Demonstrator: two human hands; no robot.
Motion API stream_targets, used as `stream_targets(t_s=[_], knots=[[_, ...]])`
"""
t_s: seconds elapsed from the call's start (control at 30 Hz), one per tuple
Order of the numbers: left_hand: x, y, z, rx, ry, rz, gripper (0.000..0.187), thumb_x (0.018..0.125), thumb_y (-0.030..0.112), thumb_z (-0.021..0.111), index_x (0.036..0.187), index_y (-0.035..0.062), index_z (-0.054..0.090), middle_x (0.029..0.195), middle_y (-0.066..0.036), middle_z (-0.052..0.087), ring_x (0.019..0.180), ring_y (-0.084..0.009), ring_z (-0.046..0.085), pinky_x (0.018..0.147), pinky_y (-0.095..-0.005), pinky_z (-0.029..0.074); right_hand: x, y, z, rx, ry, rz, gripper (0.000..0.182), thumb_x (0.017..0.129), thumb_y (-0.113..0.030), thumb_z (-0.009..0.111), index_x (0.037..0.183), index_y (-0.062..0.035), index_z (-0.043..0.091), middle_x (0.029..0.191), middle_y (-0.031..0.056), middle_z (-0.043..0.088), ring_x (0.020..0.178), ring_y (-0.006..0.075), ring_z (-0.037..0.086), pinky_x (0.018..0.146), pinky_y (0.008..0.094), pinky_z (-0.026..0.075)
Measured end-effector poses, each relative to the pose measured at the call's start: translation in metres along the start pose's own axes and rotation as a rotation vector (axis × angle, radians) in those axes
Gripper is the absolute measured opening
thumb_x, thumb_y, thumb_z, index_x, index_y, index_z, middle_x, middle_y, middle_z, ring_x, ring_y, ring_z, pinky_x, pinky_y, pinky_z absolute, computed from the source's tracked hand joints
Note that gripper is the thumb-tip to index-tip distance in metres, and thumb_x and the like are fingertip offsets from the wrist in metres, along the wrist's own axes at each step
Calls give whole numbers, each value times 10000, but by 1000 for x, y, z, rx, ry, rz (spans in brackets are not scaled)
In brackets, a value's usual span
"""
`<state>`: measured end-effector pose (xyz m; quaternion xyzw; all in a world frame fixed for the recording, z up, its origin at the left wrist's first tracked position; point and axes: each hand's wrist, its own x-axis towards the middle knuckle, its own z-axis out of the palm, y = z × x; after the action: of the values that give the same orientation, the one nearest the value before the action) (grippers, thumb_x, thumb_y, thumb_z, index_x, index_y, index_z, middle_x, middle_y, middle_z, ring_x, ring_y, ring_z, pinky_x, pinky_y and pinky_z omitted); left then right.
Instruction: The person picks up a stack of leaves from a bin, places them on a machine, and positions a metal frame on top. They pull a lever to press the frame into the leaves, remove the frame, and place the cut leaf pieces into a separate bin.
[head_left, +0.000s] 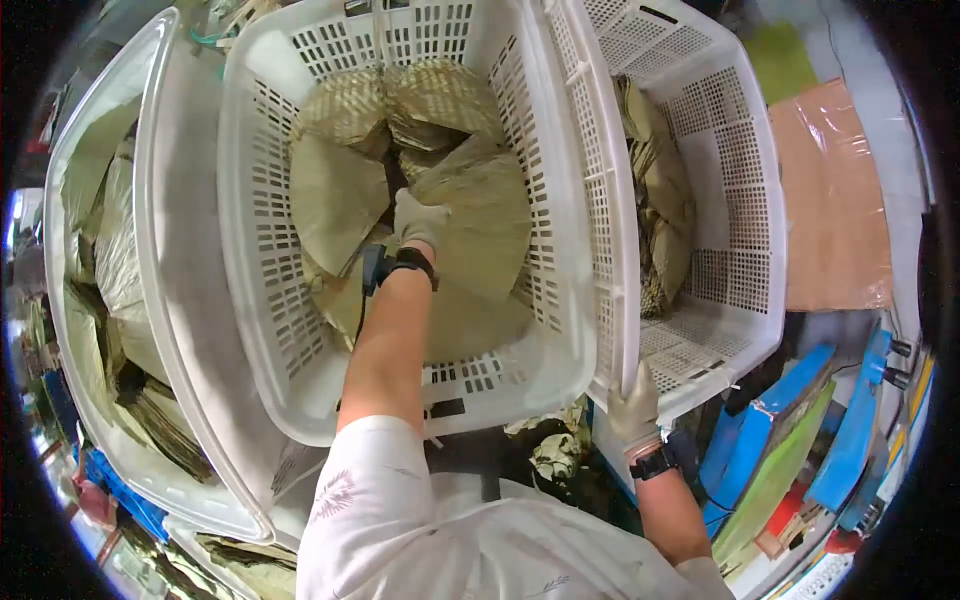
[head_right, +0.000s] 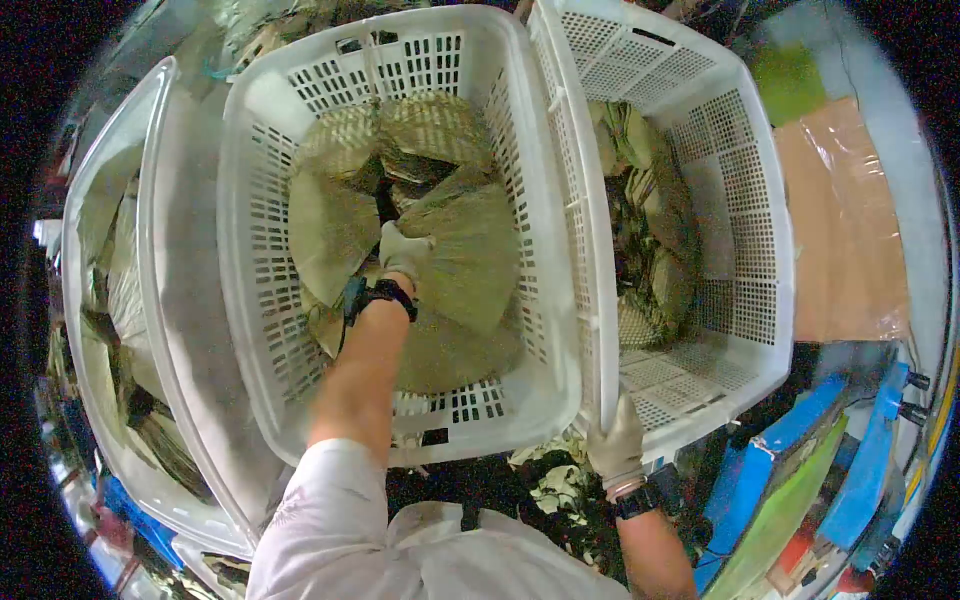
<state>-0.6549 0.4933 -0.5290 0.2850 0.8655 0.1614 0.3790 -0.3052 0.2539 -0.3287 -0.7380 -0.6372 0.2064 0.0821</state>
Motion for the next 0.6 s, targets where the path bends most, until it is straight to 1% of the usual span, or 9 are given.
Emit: stream_targets(t_s=[0.13,0.2,0.27,0.33,0.37,0.43,0.47,0.5,0.6], knots=[[-31,-15,-16,-248,-167,251,653,700,149,881,1261,-12,589,1113,-138,702,959,-297,692,828,-399,547,1,3,3,65,11,-18,517,820,-191,748,1239,29,540,1054,278,647,982,481,625,855,516,509],[-78,-5,-41,-658,-266,386,544,689,88,870,1165,-38,640,1035,-119,716,910,-237,690,797,-375,555,3,2,0,51,9,-27,560,811,-212,766,1259,33,536,1077,277,649,1002,475,624,867,519,507],[-100,-9,-58,-638,-199,391,476,745,13,811,1188,-35,644,1069,-123,712,940,-197,680,792,-359,560,3,9,4,196,-51,5,652,790,-252,795,1298,47,518,1119,288,645,1037,473,619,896,508,507],[-147,-8,-107,-1137,-477,260,311,835,4,699,1143,-13,662,1049,-88,716,936,-221,692,847,-369,570,5,64,44,164,59,-54,715,782,-307,811,1319,53,505,1127,279,650,1056,458,626,908,493,509],[-171,-13,-126,-1133,-457,283,311,835,4,699,1143,-13,662,1049,-88,716,936,-221,692,847,-369,570,8,72,51,129,65,-95,718,799,-335,795,1324,56,499,1113,269,660,1026,446,642,881,493,519],[-216,-31,-163,-1547,-579,39,271,901,40,623,1163,2,677,1062,-92,720,1008,-231,689,931,-404,561,16,81,62,96,69,-186,727,825,-379,770,1332,61,491,1092,253,676,981,428,665,840,493,534],[-235,-39,-177,-1551,-539,73,271,901,40,623,1163,2,677,1062,-92,720,1008,-231,689,931,-404,561,22,86,67,95,70,-231,731,833,-393,762,1335,62,489,1085,248,681,966,422,672,826,493,539],[-254,-47,-188,-1597,-486,122,264,913,70,617,1162,13,683,1048,-84,720,1006,-226,683,948,-410,550,34,93,69,215,-46,-167,644,838,-273,729,1337,59,494,1129,276,654,1010,438,653,858,484,528],[-294,-90,-217,-1696,-431,249,233,977,128,638,1169,-1,669,1121,-93,714,996,-240,690,918,-389,563,-3,0,-2,332,-143,-27,576,864,-168,654,1375,38,485,1193,297,631,1042,433,649,858,481,520]])
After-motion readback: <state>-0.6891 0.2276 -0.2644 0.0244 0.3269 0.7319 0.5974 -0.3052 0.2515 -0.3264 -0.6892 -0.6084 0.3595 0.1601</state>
